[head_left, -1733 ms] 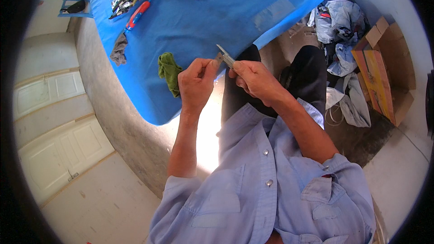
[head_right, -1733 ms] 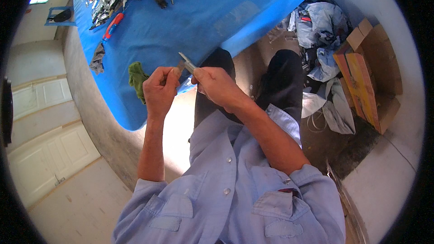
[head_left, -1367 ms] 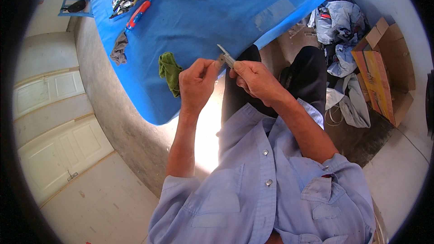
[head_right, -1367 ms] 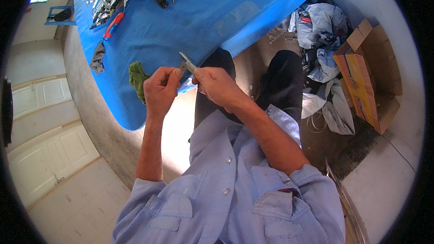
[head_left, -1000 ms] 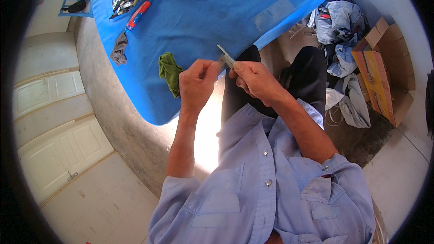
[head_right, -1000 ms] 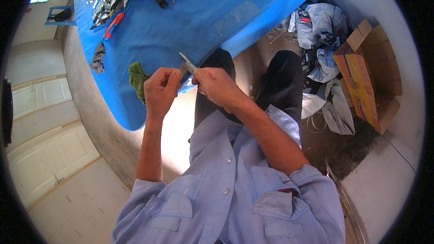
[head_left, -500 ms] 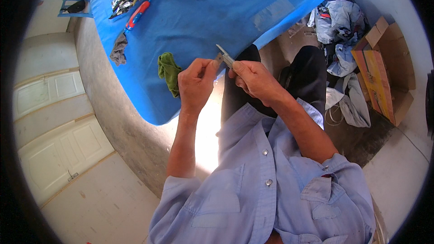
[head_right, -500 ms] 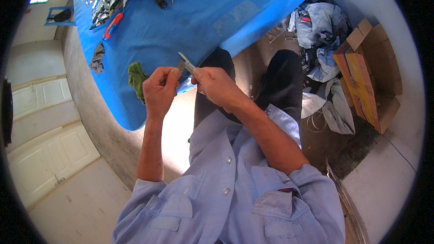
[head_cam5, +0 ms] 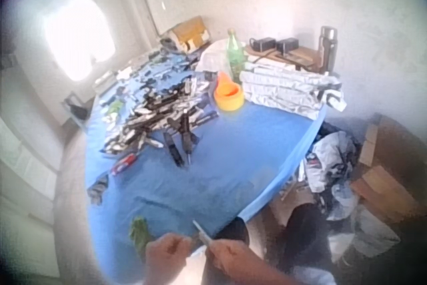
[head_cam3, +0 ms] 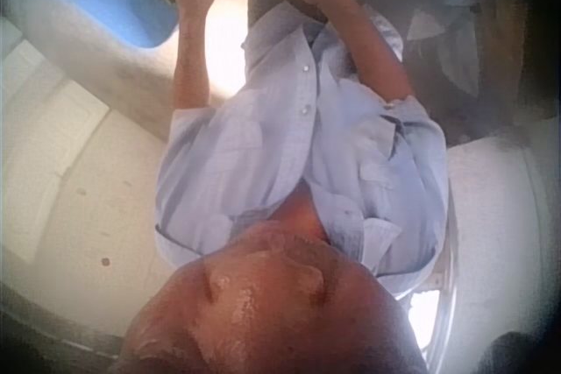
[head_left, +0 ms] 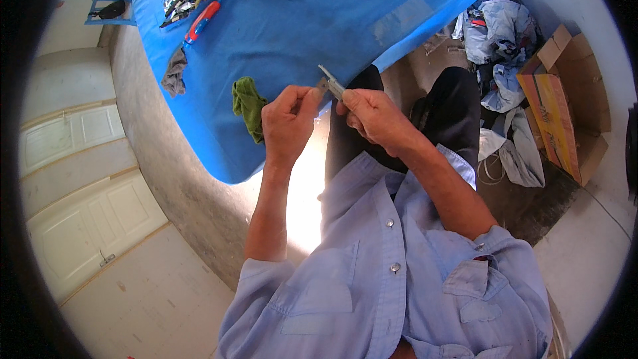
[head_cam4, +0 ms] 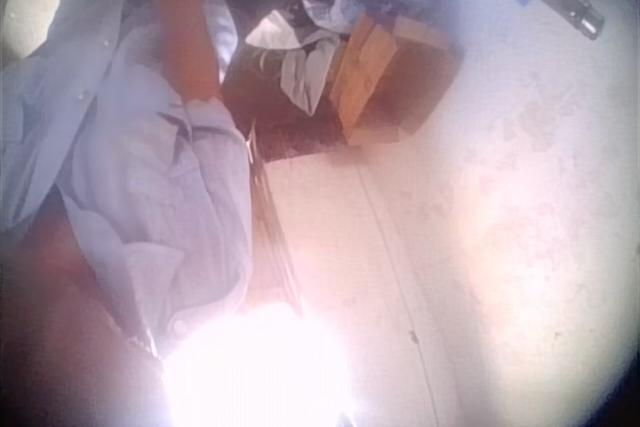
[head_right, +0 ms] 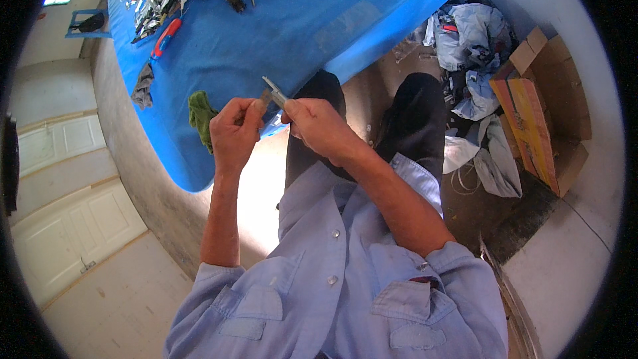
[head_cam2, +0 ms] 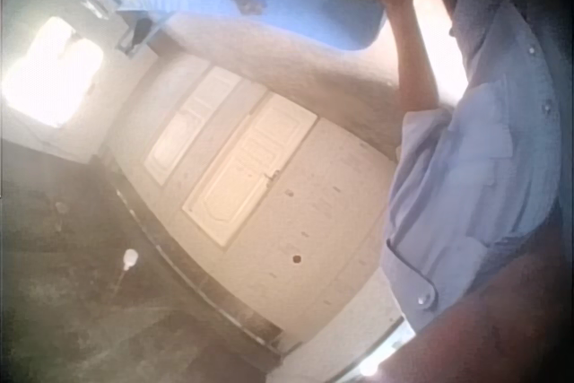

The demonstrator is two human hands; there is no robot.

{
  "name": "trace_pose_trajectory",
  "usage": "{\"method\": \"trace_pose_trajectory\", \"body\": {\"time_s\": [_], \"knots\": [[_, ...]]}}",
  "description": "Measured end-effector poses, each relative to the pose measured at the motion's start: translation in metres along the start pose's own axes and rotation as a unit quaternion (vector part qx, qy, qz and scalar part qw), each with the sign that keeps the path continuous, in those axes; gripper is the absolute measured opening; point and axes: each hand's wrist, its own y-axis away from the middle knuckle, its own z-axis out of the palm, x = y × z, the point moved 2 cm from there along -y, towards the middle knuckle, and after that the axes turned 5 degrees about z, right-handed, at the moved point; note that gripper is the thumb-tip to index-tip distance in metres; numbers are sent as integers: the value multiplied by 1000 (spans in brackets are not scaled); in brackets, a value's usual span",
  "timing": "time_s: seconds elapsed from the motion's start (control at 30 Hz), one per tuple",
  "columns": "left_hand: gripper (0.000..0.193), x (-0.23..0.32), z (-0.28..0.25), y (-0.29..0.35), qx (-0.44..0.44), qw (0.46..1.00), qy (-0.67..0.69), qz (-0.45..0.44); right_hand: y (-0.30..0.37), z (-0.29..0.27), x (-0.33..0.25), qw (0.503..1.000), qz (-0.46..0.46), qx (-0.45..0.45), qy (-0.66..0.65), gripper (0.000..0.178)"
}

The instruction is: The person wipes small metallic components with a green cloth and measures their dimensions using a caliper on a blue table.

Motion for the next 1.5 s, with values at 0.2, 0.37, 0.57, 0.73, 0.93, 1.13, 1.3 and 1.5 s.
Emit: {"method": "trace_pose_trajectory", "body": {"time_s": [0.2,0.37,0.57,0.73,0.93,1.13,1.3,1.5], "knots": [[17,-3,1,2,2,1000,-4,3,4,0,-6,1000,7,1,25,41],[18,2,2,0,10,998,20,-52,4,1,-6,1000,16,5,24,41],[19,4,2,1,35,996,45,-66,1,0,-1,1000,5,1,10,40],[19,7,3,-1,19,998,23,-47,-1,-1,0,1000,9,5,6,39],[17,7,5,-1,16,999,6,-48,3,0,-3,1000,1,-3,15,42],[16,7,6,2,24,999,4,-31,5,1,-5,1000,6,7,22,41],[16,7,7,2,38,998,15,-51,4,2,-4,1000,4,4,13,40],[17,3,6,2,49,998,22,-44,4,2,-4,1000,8,8,18,40]]}}
